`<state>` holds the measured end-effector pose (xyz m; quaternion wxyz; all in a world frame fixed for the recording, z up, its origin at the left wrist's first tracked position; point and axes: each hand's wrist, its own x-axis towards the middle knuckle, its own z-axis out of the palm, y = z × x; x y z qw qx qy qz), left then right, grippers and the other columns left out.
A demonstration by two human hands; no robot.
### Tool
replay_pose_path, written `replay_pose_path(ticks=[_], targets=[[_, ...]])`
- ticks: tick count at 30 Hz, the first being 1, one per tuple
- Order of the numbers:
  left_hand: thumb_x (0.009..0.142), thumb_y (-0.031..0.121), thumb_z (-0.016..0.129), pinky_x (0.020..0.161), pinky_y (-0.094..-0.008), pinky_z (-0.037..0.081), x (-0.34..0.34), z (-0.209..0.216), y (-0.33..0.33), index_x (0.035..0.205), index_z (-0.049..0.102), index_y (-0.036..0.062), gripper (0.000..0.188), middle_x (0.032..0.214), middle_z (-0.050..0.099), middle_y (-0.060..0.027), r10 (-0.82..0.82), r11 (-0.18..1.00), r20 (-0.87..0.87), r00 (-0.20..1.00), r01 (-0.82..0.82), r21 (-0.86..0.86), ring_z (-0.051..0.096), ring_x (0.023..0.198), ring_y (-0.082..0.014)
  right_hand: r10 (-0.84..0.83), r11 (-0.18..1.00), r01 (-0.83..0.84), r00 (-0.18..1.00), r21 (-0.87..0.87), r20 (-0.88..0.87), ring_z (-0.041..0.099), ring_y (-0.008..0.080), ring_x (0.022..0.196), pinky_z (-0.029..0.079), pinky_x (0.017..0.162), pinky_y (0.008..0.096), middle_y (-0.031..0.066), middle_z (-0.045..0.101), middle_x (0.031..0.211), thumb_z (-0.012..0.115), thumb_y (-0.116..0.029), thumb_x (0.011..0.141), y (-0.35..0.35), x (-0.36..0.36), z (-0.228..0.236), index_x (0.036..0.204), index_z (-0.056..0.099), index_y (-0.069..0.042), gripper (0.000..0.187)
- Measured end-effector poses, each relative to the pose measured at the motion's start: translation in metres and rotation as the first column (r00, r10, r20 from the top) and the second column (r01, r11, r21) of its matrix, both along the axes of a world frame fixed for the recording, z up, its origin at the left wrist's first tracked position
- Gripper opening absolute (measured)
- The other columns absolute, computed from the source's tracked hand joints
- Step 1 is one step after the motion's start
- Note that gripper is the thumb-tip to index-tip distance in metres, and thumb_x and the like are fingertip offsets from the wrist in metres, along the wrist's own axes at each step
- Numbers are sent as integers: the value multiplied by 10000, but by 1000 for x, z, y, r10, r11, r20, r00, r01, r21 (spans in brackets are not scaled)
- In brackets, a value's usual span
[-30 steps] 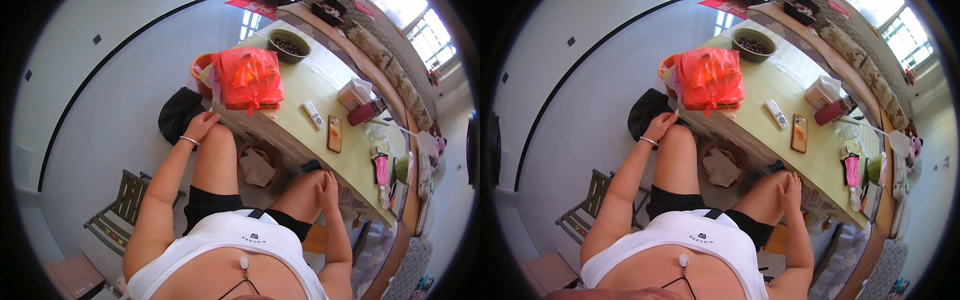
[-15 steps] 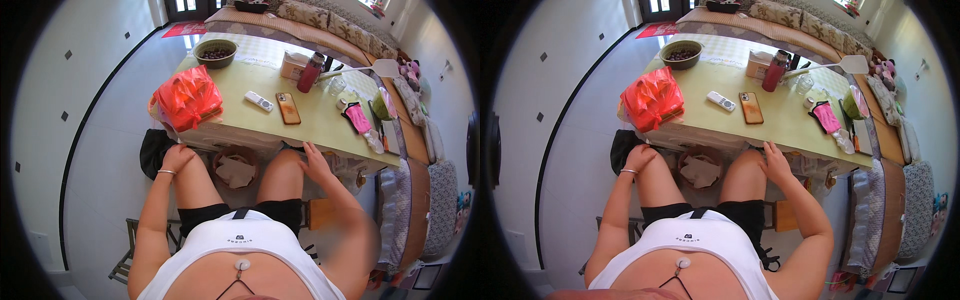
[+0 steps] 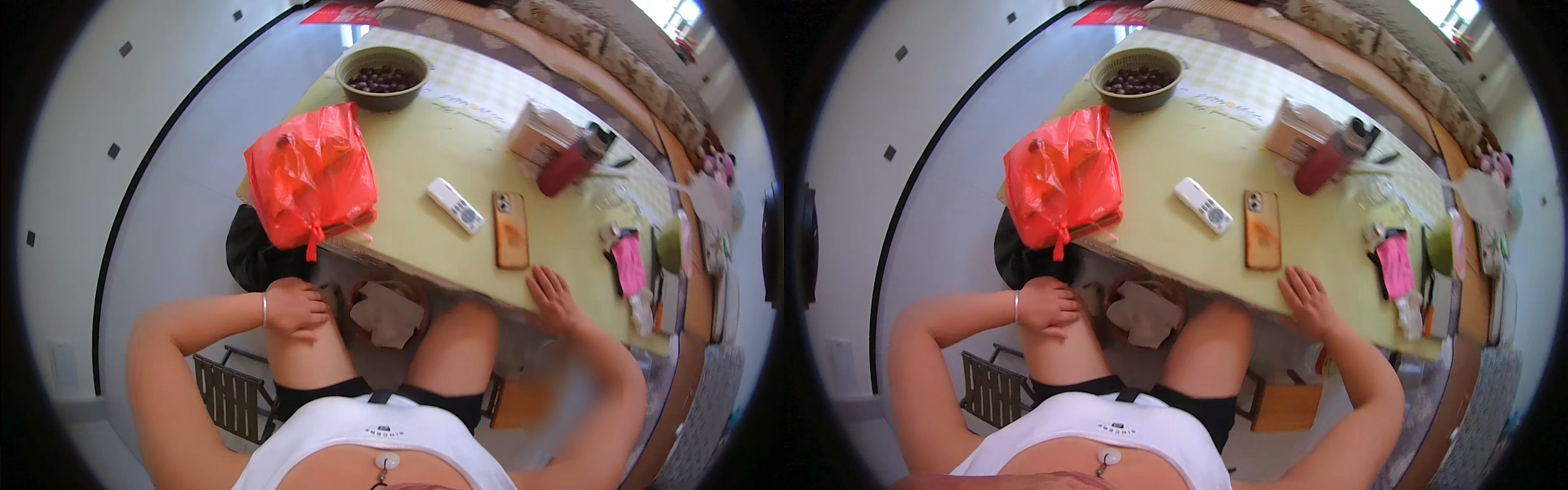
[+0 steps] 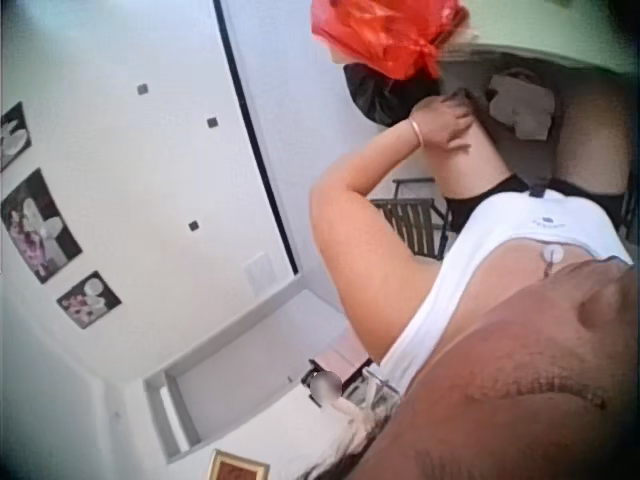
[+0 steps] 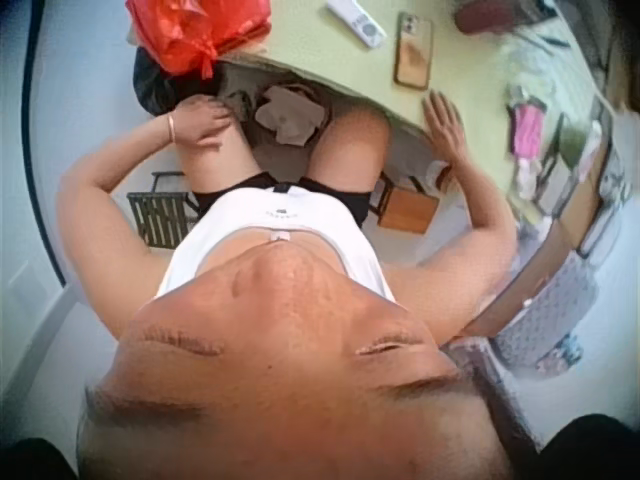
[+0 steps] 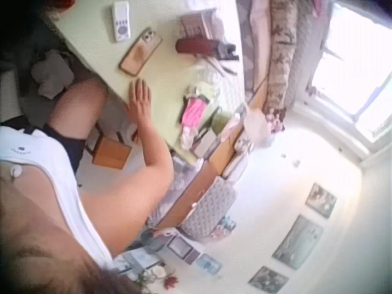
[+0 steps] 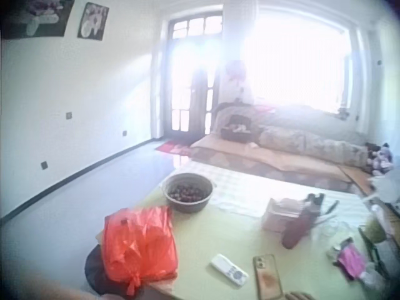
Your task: The person sits at a table and handles several items, including a red plastic bag, a white paper, and a yellow snack packet. They fold the paper, place it into the red bag, then open the yellow packet and put it into the same bag. The person also briefly moves a phone and a jar on the table.
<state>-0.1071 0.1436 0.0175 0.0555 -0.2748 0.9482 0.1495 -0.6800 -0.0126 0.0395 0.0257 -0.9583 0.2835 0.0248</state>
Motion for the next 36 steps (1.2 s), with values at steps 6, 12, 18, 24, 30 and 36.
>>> replay_pose_path(ticks=[6, 12, 18, 24, 30, 36], targets=[[896, 374, 527, 979, -512, 433, 48, -26, -8, 1183, 563, -6, 478, 1279, 550, -215, -40, 984, -164, 986, 68, 165, 537, 1181, -362, 55, 987, -53, 998, 149, -12, 282, 429, 1393, 261, 1128, 531, 202, 290, 1530, 750, -239, 684, -39, -2, -34, 1454, 346, -46, 891], [933, 337, 453, 1054, -538, 365, 73, -43, -32, 1282, 464, -81, 544, 1321, 465, -315, 8, 895, -249, 969, 104, 433, 467, 1234, -459, 91, 981, -90, 996, 173, 6, 398, 430, 1318, 263, 1106, 545, 234, 439, 1410, 685, -215, 657, -47, -16, -35, 1279, 514, -72, 660], [915, 362, 423, 1062, -544, 356, 81, -38, -39, 1291, 472, -66, 572, 1345, 448, -314, 30, 893, -298, 954, 108, 436, 440, 1267, -463, 105, 984, -105, 994, 147, 4, 389, 390, 1335, 263, 1116, 520, 197, 443, 1420, 670, -198, 645, -54, -13, -35, 1271, 536, -109, 647], [847, 357, 498, 1039, -568, 361, 56, -20, -38, 1200, 542, -40, 533, 1302, 492, -286, 26, 843, -354, 935, 169, 510, 489, 1207, -444, 99, 985, -102, 995, 140, 29, 367, 398, 1356, 274, 1106, 537, 212, 421, 1439, 665, -167, 615, -50, -10, -32, 1261, 547, -74, 663], [785, 323, 577, 930, -503, 426, 10, -3, -17, 1043, 575, 1, 412, 1180, 559, -231, 120, 830, -486, 866, 181, 527, 546, 1100, -384, 18, 978, -21, 1000, 207, 13, 382, 355, 1350, 281, 1122, 501, 162, 436, 1439, 638, -148, 656, -50, -7, -31, 1307, 523, -131, 661], [782, 343, 598, 888, -504, 448, -37, 13, 6, 937, 632, 42, 341, 1103, 624, -172, 260, 788, -198, 945, -89, 609, 584, 1048, -358, -44, 965, 72, 992, 254, -116, 301, 370, 1401, 214, 1159, 511, 181, 333, 1510, 587, -78, 712, -42, 2, -20, 1409, 416, -100, 717]])
